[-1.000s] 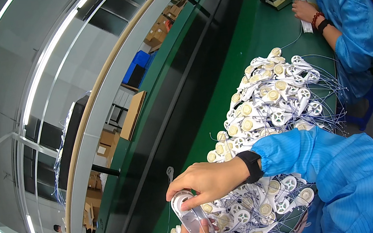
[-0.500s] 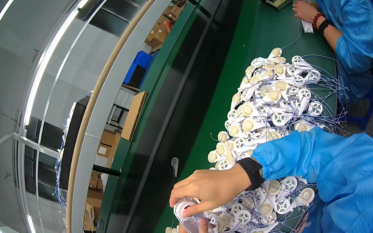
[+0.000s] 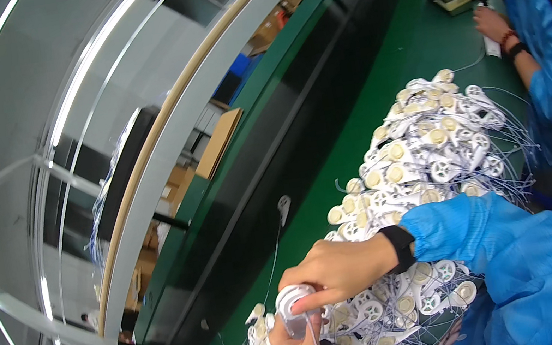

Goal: Assembling white plastic housings and wiring components on a production line.

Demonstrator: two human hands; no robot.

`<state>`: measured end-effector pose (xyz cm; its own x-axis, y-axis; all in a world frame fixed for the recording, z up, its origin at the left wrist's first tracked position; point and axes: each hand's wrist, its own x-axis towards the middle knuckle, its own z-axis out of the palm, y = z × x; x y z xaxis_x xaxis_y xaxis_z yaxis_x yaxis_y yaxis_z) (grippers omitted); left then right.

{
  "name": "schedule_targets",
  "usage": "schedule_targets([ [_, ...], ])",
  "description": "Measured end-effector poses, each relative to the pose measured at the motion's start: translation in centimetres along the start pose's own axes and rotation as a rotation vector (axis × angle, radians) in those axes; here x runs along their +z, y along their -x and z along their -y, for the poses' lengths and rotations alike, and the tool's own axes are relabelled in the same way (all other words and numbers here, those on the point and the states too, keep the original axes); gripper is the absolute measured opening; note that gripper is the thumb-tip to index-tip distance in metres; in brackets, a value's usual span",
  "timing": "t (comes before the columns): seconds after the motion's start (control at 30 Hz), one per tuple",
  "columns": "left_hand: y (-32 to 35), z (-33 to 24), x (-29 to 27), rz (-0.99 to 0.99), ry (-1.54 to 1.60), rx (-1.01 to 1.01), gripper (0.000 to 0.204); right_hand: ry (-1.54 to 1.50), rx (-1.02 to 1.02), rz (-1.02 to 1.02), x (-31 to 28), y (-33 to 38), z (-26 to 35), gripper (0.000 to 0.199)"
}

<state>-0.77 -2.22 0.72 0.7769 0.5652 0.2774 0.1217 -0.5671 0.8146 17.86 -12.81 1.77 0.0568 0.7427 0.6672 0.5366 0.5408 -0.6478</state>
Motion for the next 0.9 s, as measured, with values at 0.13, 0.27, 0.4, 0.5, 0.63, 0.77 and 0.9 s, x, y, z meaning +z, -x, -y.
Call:
schedule_targets([
  [0.13,0.0,0.2,0.6,-0.009,0.062,0.072,0.02,-0.004,0.058,-0.008,-0.5,-0.2,0.6,0.034],
  [0.27,-0.5,1.1,0.8,-0.134,-0.074,0.195,0.026,0.197,0.008,-0.037,-0.4,-1.3,0.8,0.038],
  [0.4,-0.6,-0.2,1.1,-0.15,-0.18,0.185,0.022,0.506,-0.165,-0.173,0.6,-3.3,1.2,0.032],
  [0.5,-0.6,-0.5,1.1,-0.198,-0.207,0.201,0.024,0.663,-0.246,-0.207,1.2,-4.3,0.3,0.037],
  [0.63,-0.3,0.0,0.3,-0.243,-0.226,0.19,0.026,0.657,-0.272,-0.219,2.2,-5.6,-0.1,0.041],
  [0.77,-0.6,0.2,0.1,-0.354,-0.305,0.31,0.028,0.543,-0.281,-0.25,3.1,-6.4,-0.2,0.043],
  [0.9,-0.7,0.4,-0.1,-0.367,-0.309,0.288,0.027,0.577,-0.3,-0.281,3.5,-7.2,-0.4,0.047],
])
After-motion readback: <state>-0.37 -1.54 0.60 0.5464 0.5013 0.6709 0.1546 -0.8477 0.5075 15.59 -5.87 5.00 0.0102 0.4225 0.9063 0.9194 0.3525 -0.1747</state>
